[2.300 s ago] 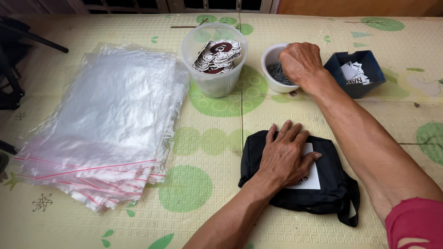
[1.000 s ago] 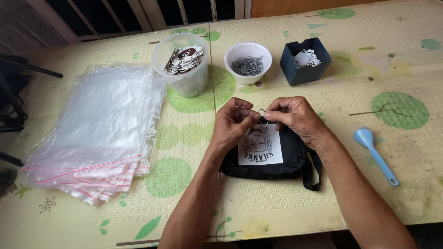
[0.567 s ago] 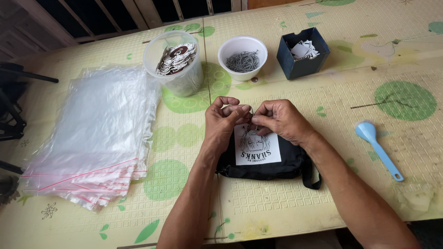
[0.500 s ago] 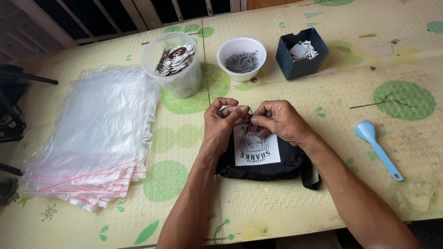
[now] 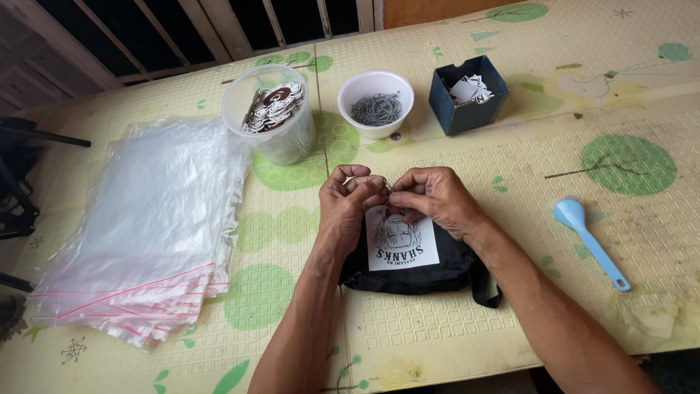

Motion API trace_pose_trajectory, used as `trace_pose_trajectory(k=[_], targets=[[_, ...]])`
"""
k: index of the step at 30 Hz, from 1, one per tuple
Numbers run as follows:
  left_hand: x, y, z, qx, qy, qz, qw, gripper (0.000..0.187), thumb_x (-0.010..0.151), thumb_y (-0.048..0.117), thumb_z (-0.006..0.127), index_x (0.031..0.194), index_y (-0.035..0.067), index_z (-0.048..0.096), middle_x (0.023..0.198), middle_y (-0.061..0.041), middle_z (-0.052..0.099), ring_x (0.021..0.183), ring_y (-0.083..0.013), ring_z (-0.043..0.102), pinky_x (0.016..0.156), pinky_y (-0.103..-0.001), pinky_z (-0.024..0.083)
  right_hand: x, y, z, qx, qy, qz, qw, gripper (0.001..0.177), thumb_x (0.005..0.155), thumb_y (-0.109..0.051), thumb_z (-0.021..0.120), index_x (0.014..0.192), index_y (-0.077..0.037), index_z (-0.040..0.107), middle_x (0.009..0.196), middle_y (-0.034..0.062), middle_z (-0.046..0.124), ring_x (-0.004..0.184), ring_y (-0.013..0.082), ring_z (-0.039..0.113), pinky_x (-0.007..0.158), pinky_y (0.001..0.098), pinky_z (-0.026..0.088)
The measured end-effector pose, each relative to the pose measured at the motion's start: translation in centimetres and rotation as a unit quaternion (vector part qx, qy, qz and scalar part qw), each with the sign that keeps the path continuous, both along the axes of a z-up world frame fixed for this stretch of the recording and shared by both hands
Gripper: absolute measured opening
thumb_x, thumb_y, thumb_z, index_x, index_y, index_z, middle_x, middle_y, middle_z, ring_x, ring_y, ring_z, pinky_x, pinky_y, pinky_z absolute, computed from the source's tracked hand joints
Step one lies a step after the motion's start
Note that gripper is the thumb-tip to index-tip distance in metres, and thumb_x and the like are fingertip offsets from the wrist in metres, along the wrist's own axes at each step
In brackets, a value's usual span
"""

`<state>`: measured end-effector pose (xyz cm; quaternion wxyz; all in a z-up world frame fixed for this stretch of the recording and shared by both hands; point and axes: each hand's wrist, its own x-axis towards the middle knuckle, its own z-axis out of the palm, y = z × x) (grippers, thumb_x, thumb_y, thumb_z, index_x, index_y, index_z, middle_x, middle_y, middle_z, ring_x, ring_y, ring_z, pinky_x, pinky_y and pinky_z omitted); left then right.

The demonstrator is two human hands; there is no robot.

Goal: The person brushes the surface of a small black bag, inserts a white printed card and a sticker into it, and then places the bag into a clear plastic sleeve.

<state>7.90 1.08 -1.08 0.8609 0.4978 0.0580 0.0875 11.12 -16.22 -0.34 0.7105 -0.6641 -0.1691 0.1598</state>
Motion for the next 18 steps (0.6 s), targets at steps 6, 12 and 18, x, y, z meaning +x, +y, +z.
trace_pose_trajectory(k=[6,12,18], targets=[[-0.1,-0.1,0.2,0.003,-0.012,0.004,1.000,0.032,0.083,0.000,0.078,0.106,-0.002,0.056,0.084,-0.018,0.074,0.067,-0.0203,0.074,0.065,-0.028,0.066,0.5,-0.1,-0.2,0.055,0.012,-0.024,0.998,0.021,0.102,-0.015,0.064,0.112,0.004,0.069,0.094,0.0192,0.077,0.090,0.0208,0.075,0.075,0.0351,0.067],[0.1,0.0,-0.4,0.029,-0.029,0.026,0.999,0.033,0.083,0.001,0.079,0.106,-0.004,0.056,0.084,-0.019,0.073,0.064,-0.0210,0.073,0.062,-0.030,0.064,-0.6,0.9,0.5,0.073,0.034,-0.026,0.996,0.018,0.101,-0.015,0.066,0.106,0.003,0.069,0.089,0.0194,0.077,0.085,0.0220,0.077,0.071,0.0335,0.066],[-0.2,-0.4,-0.1,0.065,-0.012,0.039,0.997,0.033,0.081,0.005,0.082,0.103,0.000,0.058,0.083,-0.014,0.075,0.062,-0.0089,0.065,0.052,-0.016,0.046,-0.5,0.9,0.6,0.069,0.075,-0.039,0.994,0.018,0.097,-0.013,0.071,0.104,0.003,0.068,0.088,0.0193,0.076,0.082,0.0240,0.077,0.074,0.0403,0.067]])
